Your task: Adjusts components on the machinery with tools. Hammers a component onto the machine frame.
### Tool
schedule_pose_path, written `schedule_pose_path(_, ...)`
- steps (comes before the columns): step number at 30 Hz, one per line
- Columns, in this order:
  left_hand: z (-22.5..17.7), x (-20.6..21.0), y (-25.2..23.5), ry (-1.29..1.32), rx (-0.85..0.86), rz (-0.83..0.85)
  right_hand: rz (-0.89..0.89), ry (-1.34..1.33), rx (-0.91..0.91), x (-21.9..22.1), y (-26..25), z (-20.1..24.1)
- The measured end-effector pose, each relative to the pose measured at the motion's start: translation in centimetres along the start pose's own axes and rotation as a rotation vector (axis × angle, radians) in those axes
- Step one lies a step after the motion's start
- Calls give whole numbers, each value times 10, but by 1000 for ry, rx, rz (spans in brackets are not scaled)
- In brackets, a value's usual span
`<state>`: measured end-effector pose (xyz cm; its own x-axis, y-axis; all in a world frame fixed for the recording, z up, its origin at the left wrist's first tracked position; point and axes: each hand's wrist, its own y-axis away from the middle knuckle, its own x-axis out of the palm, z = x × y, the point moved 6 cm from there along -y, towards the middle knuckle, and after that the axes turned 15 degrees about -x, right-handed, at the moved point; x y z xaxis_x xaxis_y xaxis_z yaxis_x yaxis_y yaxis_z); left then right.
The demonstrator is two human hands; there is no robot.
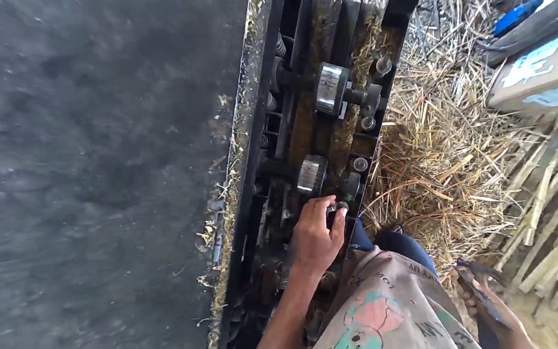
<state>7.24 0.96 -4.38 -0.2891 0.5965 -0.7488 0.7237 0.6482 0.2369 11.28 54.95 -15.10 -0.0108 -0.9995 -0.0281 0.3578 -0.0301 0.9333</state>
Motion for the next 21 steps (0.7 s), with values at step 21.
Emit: schedule_pose_path(21,-3,42,11,128,-254,-66,-7,183,49,22,-8,100)
